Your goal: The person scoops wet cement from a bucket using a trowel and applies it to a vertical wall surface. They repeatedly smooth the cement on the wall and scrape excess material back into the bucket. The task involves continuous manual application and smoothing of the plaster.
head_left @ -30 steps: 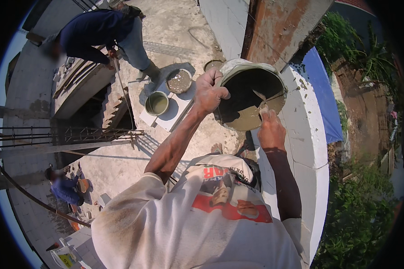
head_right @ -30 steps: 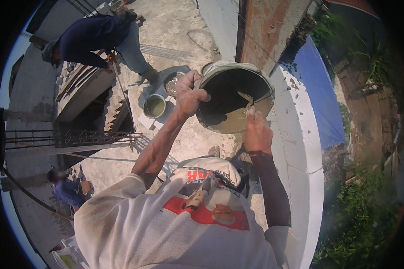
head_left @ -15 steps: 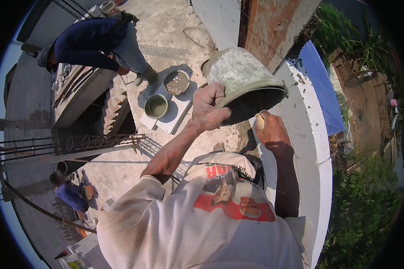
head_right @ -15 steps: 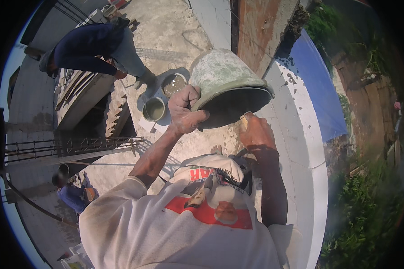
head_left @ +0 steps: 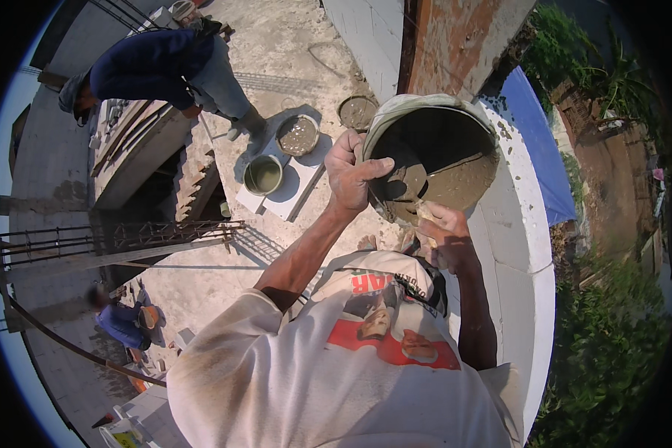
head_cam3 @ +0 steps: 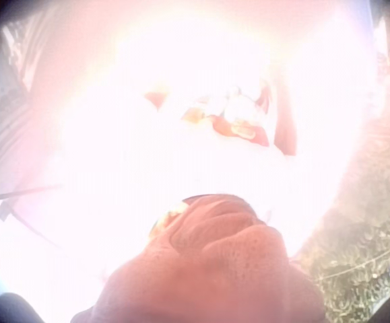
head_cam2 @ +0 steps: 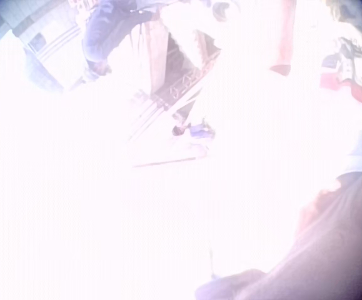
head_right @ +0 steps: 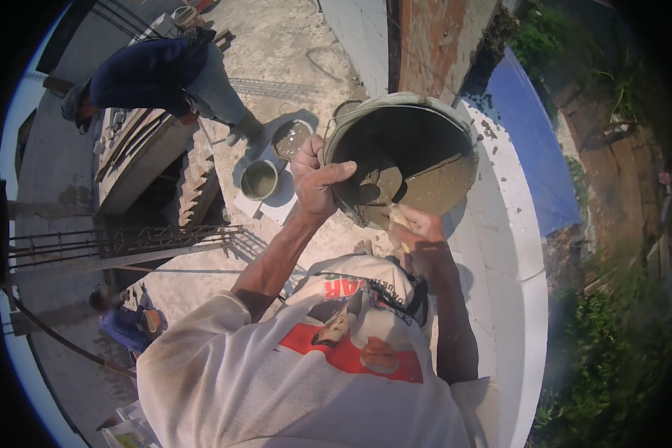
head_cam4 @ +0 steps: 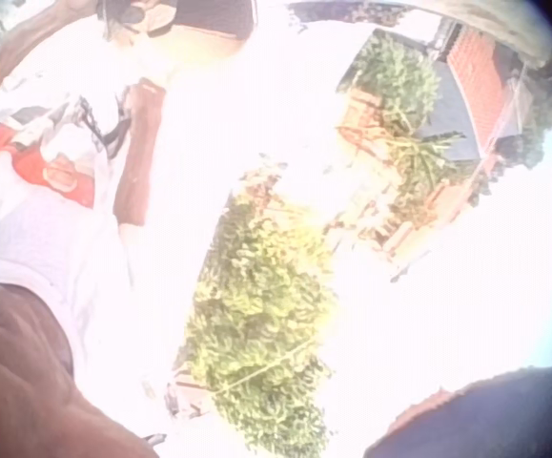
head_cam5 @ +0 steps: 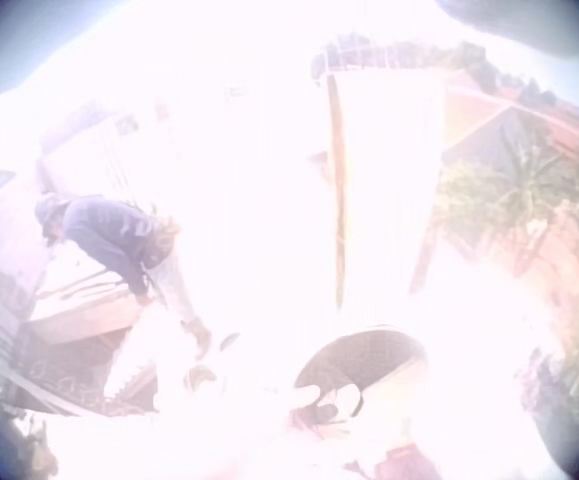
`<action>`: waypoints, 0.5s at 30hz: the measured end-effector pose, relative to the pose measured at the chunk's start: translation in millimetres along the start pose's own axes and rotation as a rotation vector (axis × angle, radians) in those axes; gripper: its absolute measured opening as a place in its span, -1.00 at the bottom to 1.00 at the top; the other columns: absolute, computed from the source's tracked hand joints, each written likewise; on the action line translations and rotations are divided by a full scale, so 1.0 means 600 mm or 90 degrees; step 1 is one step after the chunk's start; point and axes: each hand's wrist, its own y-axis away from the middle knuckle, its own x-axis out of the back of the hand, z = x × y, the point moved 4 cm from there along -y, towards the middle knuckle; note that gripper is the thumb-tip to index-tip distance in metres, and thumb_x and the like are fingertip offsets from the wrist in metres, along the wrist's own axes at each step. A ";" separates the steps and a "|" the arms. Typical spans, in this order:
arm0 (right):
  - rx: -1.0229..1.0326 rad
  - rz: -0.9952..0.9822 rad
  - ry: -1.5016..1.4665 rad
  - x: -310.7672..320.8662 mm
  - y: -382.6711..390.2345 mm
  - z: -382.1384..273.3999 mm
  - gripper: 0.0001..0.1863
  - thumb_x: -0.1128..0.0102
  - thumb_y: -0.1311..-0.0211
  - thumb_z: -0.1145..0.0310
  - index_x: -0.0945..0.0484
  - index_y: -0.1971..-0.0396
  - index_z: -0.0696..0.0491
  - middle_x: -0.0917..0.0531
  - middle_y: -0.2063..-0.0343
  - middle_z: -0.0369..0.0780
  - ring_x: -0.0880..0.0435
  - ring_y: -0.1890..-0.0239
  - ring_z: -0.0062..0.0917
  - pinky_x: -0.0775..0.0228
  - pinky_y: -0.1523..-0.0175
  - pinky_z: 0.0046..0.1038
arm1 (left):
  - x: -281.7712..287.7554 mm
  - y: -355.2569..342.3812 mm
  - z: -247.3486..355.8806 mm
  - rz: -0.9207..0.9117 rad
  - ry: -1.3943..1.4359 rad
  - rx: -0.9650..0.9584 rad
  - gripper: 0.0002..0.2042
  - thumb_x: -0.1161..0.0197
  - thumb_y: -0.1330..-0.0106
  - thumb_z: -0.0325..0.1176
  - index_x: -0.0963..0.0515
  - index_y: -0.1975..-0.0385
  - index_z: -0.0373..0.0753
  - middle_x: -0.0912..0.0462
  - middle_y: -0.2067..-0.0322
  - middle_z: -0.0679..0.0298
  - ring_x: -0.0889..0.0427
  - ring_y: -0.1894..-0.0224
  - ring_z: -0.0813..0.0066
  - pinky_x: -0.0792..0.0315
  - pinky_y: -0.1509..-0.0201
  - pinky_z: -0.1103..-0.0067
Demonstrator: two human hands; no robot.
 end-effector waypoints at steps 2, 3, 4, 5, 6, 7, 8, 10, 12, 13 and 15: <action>0.005 0.002 0.016 0.009 0.009 -0.008 -0.71 -0.25 -0.37 0.38 -0.62 0.01 0.22 -0.60 0.56 -0.36 -0.41 0.72 -0.75 -0.20 0.65 -0.58 | 0.003 0.004 -0.021 0.039 -0.011 0.001 -0.68 -0.50 -0.18 -0.57 -0.38 0.41 -0.15 -0.50 0.46 0.45 -0.40 0.44 0.72 -0.36 0.30 0.68; 0.007 0.003 0.024 0.015 0.012 -0.010 -0.68 -0.27 -0.36 0.35 -0.62 0.01 0.23 -0.60 0.56 -0.37 -0.40 0.72 -0.76 -0.19 0.64 -0.59 | 0.003 0.005 -0.028 0.047 -0.002 -0.006 -0.69 -0.50 -0.21 -0.54 -0.39 0.40 -0.16 -0.51 0.46 0.46 -0.40 0.43 0.73 -0.35 0.30 0.69; 0.007 -0.017 0.005 0.021 0.016 -0.011 -0.68 -0.26 -0.36 0.35 -0.61 0.00 0.23 -0.57 0.57 -0.37 -0.40 0.72 -0.76 -0.19 0.64 -0.59 | 0.004 0.004 -0.035 0.054 0.010 -0.012 -0.70 -0.50 -0.25 -0.50 -0.40 0.39 -0.16 -0.51 0.45 0.46 -0.40 0.43 0.74 -0.35 0.30 0.70; 0.006 -0.038 -0.013 0.028 0.020 -0.013 -0.68 -0.26 -0.36 0.35 -0.61 -0.01 0.23 -0.55 0.59 -0.38 -0.40 0.72 -0.76 -0.19 0.64 -0.59 | 0.009 0.002 -0.041 0.063 -0.027 -0.015 -0.72 -0.48 -0.33 -0.41 -0.41 0.36 -0.17 -0.49 0.46 0.48 -0.39 0.44 0.76 -0.34 0.30 0.70; 0.006 -0.058 -0.031 0.034 0.024 -0.014 -0.68 -0.25 -0.37 0.35 -0.60 -0.01 0.22 -0.53 0.61 -0.39 -0.40 0.72 -0.77 -0.19 0.64 -0.60 | 0.011 -0.002 -0.048 0.075 -0.010 -0.009 -0.73 -0.46 -0.35 -0.40 -0.41 0.35 -0.17 -0.50 0.46 0.47 -0.40 0.43 0.75 -0.35 0.30 0.70; 0.004 -0.062 -0.026 0.040 0.028 -0.017 -0.68 -0.24 -0.36 0.36 -0.60 -0.02 0.22 -0.52 0.61 -0.38 -0.40 0.71 -0.76 -0.19 0.64 -0.59 | 0.011 -0.006 -0.052 0.088 0.004 -0.004 -0.75 -0.45 -0.36 -0.40 -0.42 0.34 -0.18 -0.51 0.45 0.46 -0.41 0.43 0.75 -0.36 0.30 0.70; 0.003 -0.065 -0.022 0.045 0.034 -0.023 -0.68 -0.22 -0.36 0.38 -0.60 -0.02 0.22 -0.52 0.61 -0.38 -0.40 0.71 -0.76 -0.19 0.64 -0.59 | 0.011 -0.010 -0.055 0.101 0.018 0.002 -0.76 -0.43 -0.38 -0.39 -0.42 0.33 -0.19 -0.51 0.45 0.45 -0.43 0.43 0.74 -0.37 0.29 0.69; -0.017 -0.062 -0.025 0.050 0.052 -0.040 -0.68 -0.20 -0.35 0.41 -0.59 -0.03 0.22 -0.51 0.60 -0.37 -0.40 0.70 -0.74 -0.19 0.64 -0.59 | 0.010 -0.013 -0.059 0.136 0.070 0.021 -0.79 -0.40 -0.41 -0.39 -0.44 0.30 -0.20 -0.54 0.42 0.42 -0.47 0.41 0.71 -0.41 0.27 0.68; -0.043 -0.051 -0.040 0.055 0.072 -0.071 -0.67 -0.18 -0.33 0.43 -0.60 -0.04 0.22 -0.50 0.59 -0.36 -0.41 0.69 -0.72 -0.20 0.64 -0.57 | 0.015 -0.019 -0.059 0.167 0.095 0.041 -0.82 -0.37 -0.43 -0.39 -0.46 0.27 -0.22 -0.58 0.39 0.38 -0.51 0.39 0.68 -0.46 0.24 0.65; -0.049 -0.050 -0.042 0.065 0.084 -0.088 -0.66 -0.17 -0.33 0.44 -0.60 -0.06 0.22 -0.50 0.59 -0.35 -0.42 0.69 -0.71 -0.21 0.63 -0.57 | 0.025 -0.017 -0.062 0.178 0.101 0.056 -0.84 -0.35 -0.44 -0.40 -0.46 0.25 -0.23 -0.60 0.37 0.36 -0.54 0.38 0.66 -0.48 0.23 0.64; -0.063 -0.043 -0.043 0.087 0.112 -0.121 -0.63 -0.15 -0.32 0.44 -0.60 -0.08 0.23 -0.51 0.57 -0.32 -0.42 0.68 -0.69 -0.23 0.63 -0.55 | 0.037 -0.010 -0.061 0.206 0.102 0.073 -0.86 -0.33 -0.44 -0.42 -0.48 0.22 -0.24 -0.63 0.34 0.32 -0.57 0.36 0.62 -0.51 0.19 0.61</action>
